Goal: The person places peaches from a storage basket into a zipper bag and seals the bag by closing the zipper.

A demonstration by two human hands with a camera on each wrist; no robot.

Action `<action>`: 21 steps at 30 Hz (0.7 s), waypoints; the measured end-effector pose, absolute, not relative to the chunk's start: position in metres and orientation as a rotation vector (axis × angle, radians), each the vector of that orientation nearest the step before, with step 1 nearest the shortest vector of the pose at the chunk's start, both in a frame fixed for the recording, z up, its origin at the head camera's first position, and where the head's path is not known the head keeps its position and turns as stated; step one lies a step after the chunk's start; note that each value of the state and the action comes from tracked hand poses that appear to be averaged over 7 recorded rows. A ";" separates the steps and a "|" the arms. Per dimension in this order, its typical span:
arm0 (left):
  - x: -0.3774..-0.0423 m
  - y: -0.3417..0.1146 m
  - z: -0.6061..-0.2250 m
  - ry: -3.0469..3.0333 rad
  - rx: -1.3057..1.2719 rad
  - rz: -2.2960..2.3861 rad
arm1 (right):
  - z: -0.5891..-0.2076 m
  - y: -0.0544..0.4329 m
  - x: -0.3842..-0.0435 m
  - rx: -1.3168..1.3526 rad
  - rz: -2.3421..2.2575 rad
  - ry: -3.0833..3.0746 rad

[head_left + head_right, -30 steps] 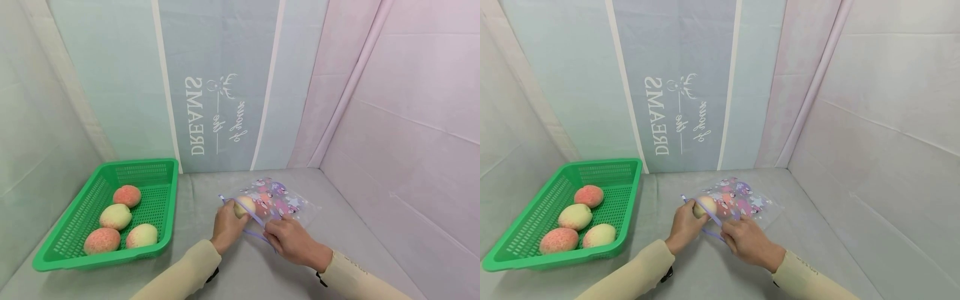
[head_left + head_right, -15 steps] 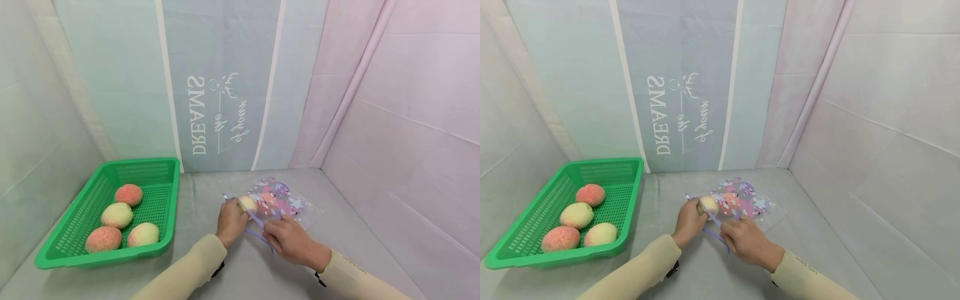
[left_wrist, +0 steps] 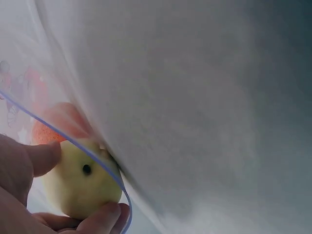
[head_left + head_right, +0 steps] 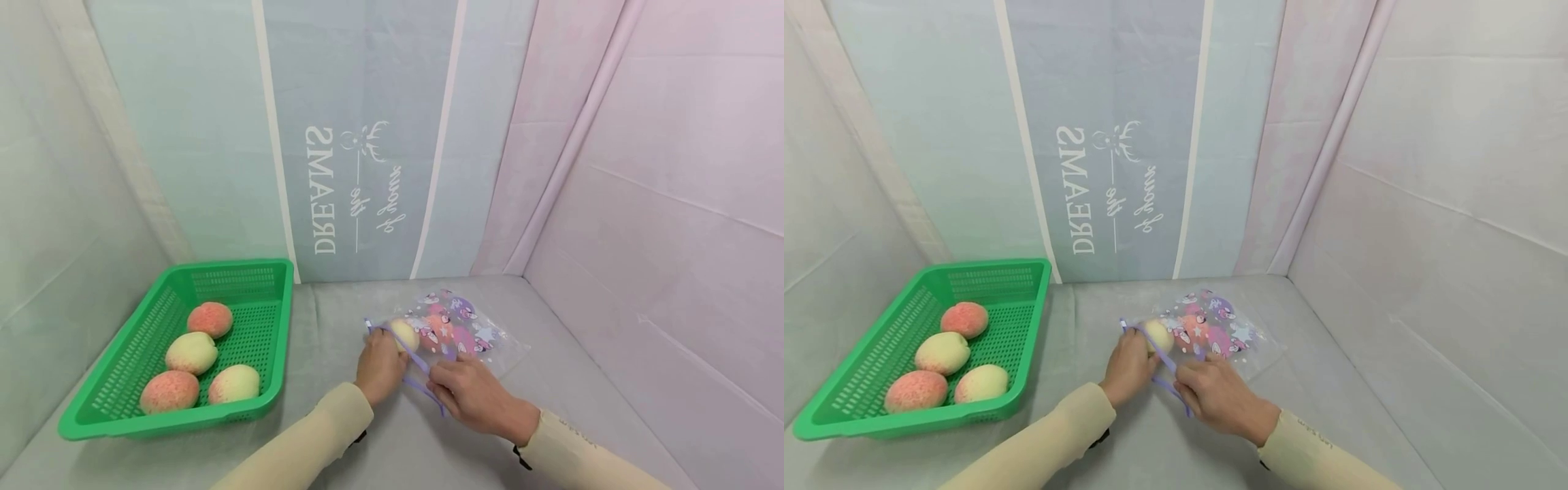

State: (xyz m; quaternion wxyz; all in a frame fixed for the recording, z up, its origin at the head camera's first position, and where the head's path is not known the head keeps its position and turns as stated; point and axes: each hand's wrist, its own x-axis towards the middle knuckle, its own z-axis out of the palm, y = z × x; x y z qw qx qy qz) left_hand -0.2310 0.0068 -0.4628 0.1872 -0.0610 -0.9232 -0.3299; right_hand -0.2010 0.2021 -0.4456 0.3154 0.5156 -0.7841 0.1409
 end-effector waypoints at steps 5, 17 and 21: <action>-0.240 0.007 -0.466 -2.548 -0.108 -1.009 | -0.447 0.200 -0.201 1.357 0.369 -2.081; -0.227 0.000 -0.461 -2.628 -0.215 -1.076 | -0.444 0.199 -0.202 1.316 0.378 -2.084; -0.221 -0.003 -0.460 -2.587 -0.257 -1.105 | -0.444 0.200 -0.202 1.303 0.381 -2.074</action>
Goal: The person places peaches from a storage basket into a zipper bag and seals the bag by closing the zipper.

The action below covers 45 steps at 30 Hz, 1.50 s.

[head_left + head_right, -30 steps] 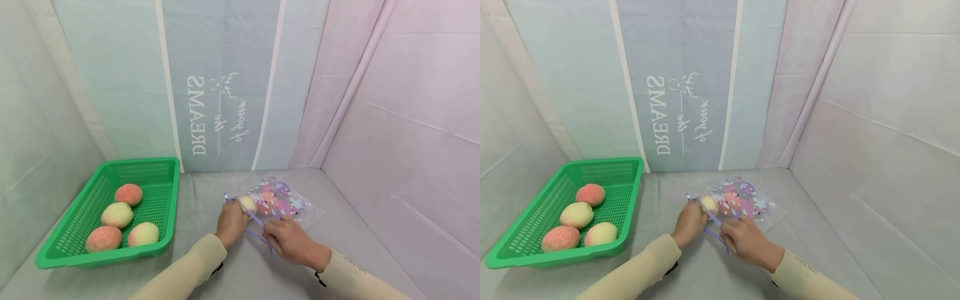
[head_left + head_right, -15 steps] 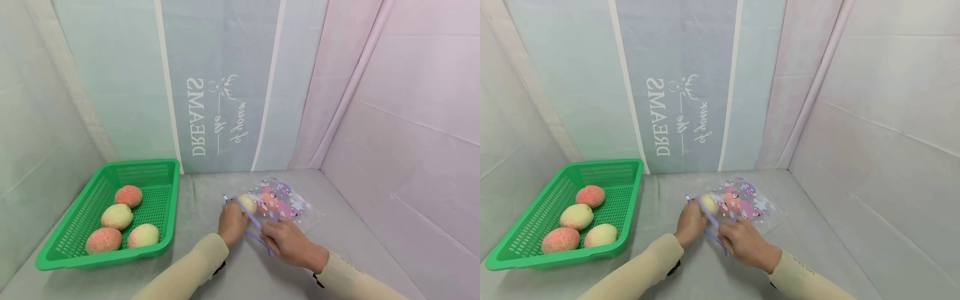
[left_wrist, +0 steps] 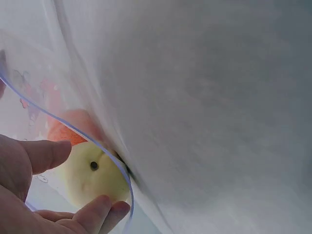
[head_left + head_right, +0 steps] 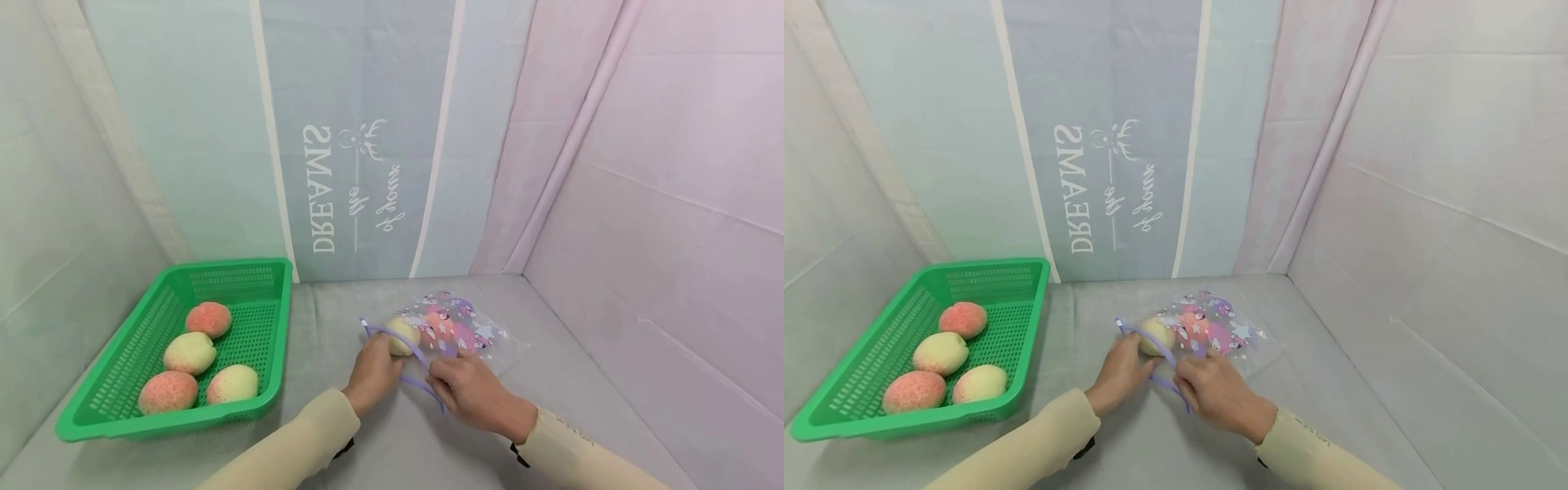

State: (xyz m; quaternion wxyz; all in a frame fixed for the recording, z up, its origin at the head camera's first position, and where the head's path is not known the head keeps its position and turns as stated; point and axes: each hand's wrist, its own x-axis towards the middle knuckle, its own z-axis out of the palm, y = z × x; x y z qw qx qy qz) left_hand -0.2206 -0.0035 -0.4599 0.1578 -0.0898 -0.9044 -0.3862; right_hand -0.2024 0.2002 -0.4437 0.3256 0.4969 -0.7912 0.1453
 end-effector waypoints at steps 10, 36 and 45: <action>-0.199 -0.014 -0.440 -2.737 -0.255 -0.921 | -0.441 0.201 -0.203 1.256 0.368 -2.106; -0.164 -0.086 -0.355 -2.455 -0.510 -0.696 | -0.443 0.202 -0.203 1.268 0.412 -2.095; -0.159 -0.139 -0.335 -2.432 -0.516 -0.678 | -0.442 0.201 -0.202 1.266 0.419 -2.110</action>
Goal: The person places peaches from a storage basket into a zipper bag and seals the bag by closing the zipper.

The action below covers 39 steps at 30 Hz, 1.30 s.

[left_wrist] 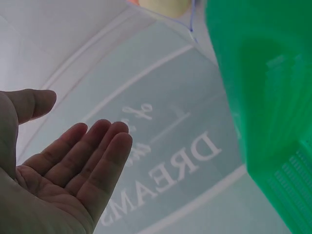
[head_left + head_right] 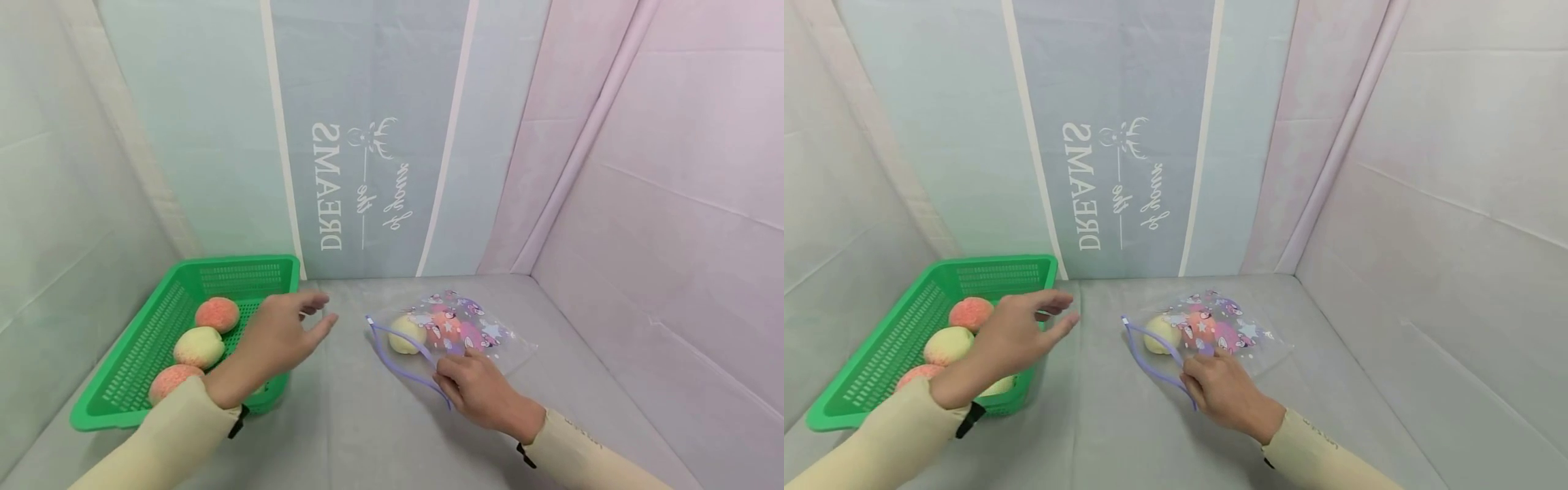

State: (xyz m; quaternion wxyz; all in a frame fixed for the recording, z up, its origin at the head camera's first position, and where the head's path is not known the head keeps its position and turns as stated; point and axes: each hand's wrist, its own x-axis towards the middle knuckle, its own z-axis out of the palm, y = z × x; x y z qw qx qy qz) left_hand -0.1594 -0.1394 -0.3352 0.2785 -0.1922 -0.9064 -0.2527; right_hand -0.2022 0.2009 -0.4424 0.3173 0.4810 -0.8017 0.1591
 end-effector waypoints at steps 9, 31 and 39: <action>-0.153 -0.182 -0.330 -2.497 -0.353 -0.724 | -0.444 0.203 -0.202 1.268 0.414 -2.127; -0.166 -0.262 -0.346 -3.005 -0.534 -0.650 | -0.442 0.207 -0.200 1.262 0.449 -2.147; -0.171 -0.268 -0.343 -3.132 -0.654 -0.700 | -0.440 0.211 -0.200 1.266 0.447 -2.117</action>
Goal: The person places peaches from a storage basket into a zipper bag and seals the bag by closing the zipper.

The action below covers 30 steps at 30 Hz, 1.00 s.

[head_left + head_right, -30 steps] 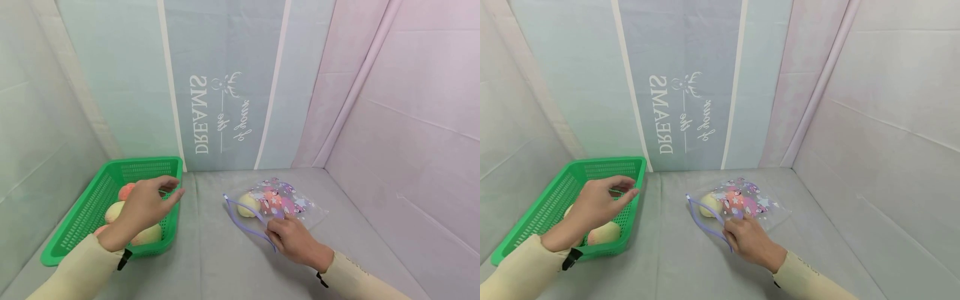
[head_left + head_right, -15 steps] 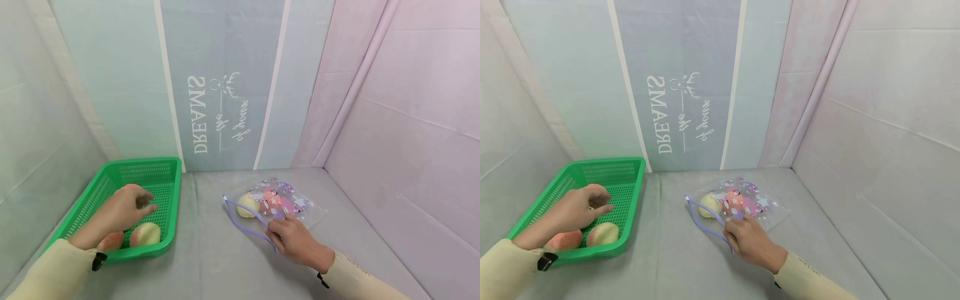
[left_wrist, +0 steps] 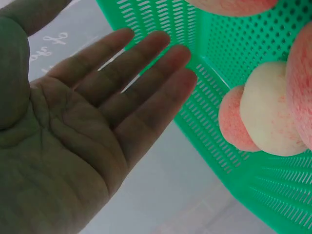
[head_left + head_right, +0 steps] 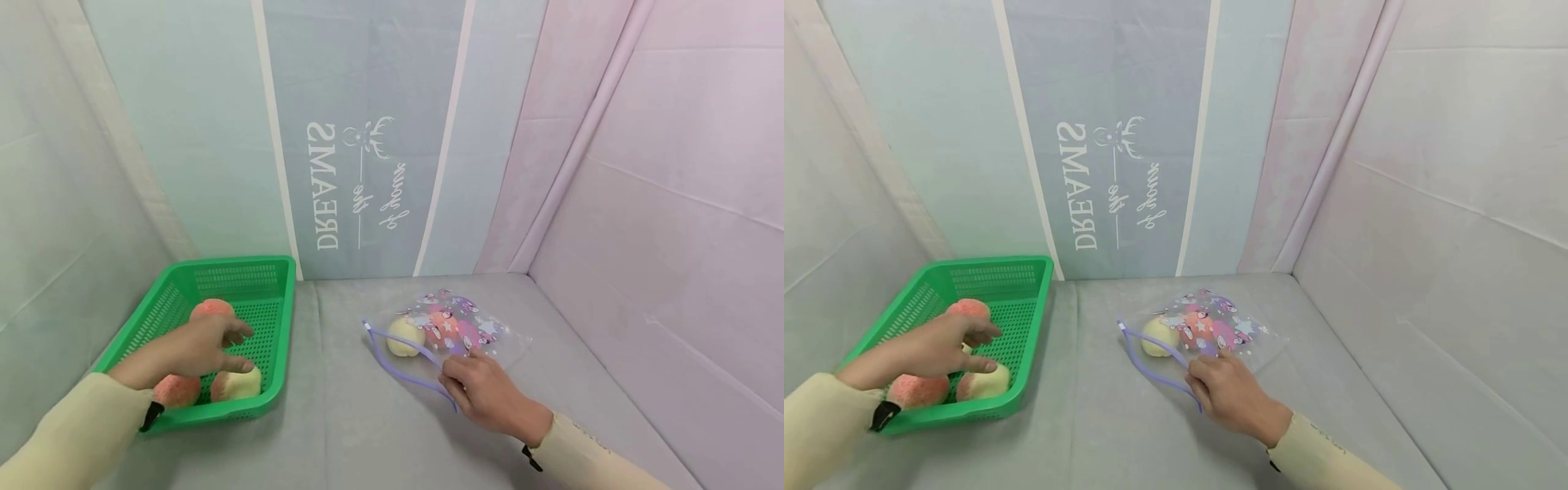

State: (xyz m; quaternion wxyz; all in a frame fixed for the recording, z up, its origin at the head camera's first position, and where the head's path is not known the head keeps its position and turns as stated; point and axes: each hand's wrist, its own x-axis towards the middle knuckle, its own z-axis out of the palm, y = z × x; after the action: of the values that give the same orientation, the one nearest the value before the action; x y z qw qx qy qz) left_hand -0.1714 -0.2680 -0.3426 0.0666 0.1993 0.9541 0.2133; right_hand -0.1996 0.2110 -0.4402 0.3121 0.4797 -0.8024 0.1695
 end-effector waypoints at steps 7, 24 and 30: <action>-0.180 -0.267 -0.341 2.736 0.503 0.575 | -0.438 0.214 -0.199 1.255 0.432 -2.135; -0.193 -0.269 -0.349 2.575 0.445 0.639 | -0.437 0.215 -0.199 1.238 0.445 -2.166; -0.194 -0.269 -0.354 2.559 0.400 0.605 | -0.438 0.214 -0.198 1.232 0.437 -2.165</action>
State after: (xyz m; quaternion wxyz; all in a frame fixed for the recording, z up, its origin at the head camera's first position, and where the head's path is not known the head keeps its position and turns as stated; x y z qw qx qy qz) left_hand -0.1941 -0.2686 -0.3536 0.2387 0.1461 0.9343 0.2209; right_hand -0.1983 0.2142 -0.4379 0.3016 0.4644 -0.8162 0.1647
